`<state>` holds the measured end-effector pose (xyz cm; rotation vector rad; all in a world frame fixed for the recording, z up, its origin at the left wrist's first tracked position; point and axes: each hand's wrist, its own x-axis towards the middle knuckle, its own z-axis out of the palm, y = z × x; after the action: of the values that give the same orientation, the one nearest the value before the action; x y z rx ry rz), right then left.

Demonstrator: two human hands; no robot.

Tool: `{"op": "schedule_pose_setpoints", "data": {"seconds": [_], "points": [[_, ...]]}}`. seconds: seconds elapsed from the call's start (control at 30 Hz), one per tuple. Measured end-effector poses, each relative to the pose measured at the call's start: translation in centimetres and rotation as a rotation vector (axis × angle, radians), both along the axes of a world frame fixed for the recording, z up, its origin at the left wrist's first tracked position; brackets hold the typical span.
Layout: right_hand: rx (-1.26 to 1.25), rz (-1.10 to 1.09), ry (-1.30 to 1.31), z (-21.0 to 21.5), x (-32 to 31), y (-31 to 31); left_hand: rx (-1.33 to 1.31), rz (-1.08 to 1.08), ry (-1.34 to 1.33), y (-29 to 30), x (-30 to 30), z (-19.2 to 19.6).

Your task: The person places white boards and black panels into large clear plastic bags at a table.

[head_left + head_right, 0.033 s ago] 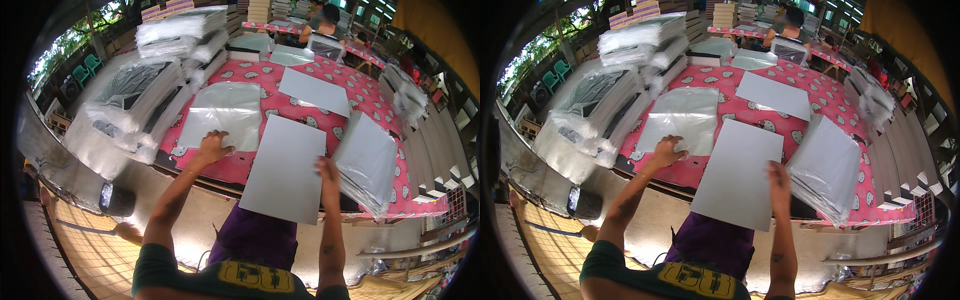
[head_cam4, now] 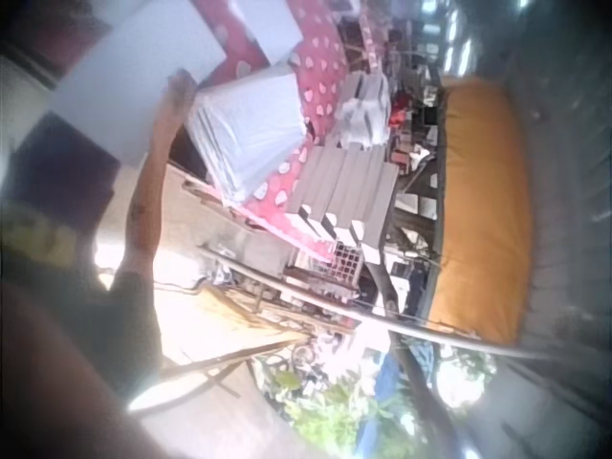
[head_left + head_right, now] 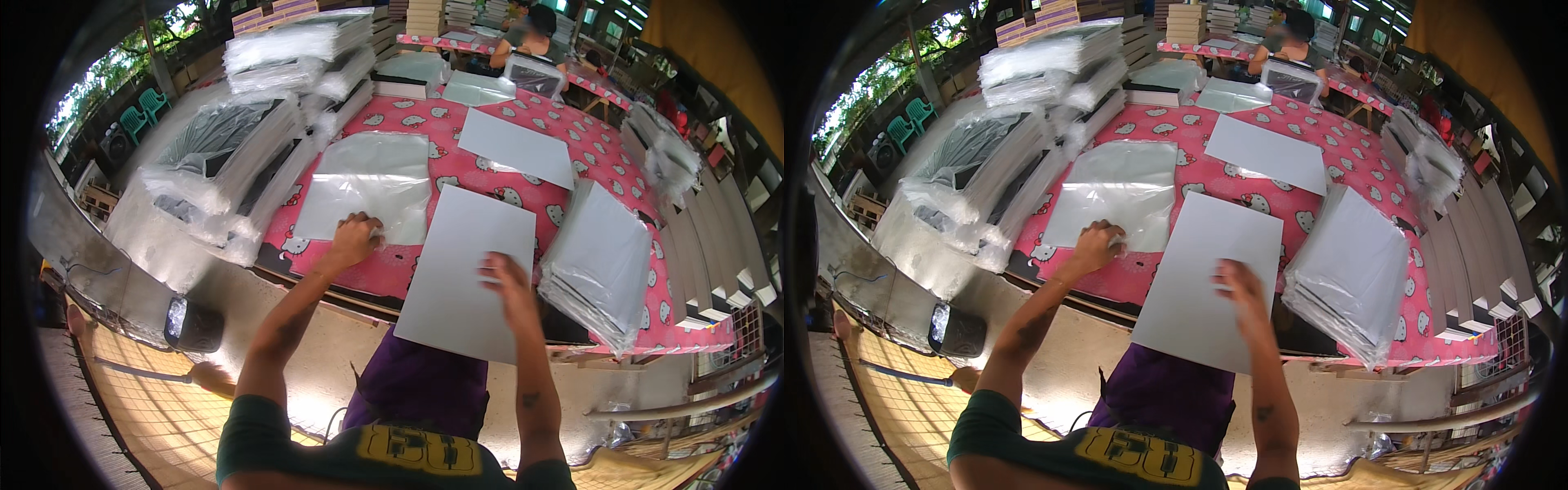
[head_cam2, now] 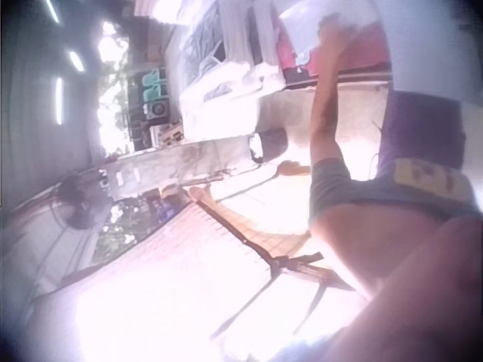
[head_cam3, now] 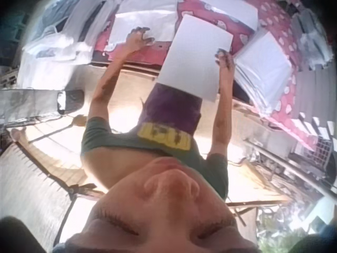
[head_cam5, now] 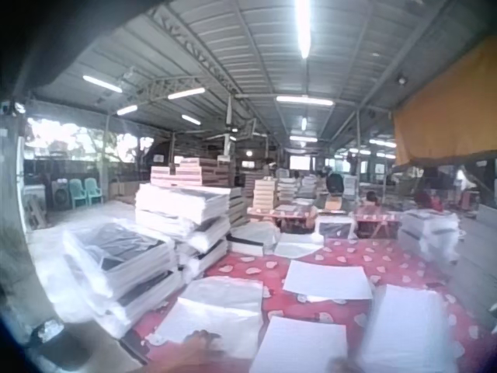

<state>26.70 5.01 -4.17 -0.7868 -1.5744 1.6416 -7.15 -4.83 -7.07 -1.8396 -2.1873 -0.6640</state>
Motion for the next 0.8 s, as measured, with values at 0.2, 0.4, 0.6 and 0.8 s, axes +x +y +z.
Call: {"op": "schedule_pose_setpoints", "data": {"seconds": [0.2, 0.4, 0.6, 0.8], "points": [[-0.782, 0.289, 0.341, -1.1, -11.7, -2.0, 0.146, -0.173, -0.347, 0.3, 6.5, 5.0], [-0.531, 0.169, 0.587, 0.2, -11.1, -2.7, 0.3, -0.028, -1.09, -0.2, 10.5, 4.6], [-0.46, -0.123, 0.322, 0.1, -6.3, -3.4, 0.436, -0.07, -0.758, 1.3, 12.4, 2.5], [-0.72, -0.365, 0.91, -0.6, 9.0, 2.9, 0.493, 0.289, -1.576, 0.7, -1.7, 1.4]]}}
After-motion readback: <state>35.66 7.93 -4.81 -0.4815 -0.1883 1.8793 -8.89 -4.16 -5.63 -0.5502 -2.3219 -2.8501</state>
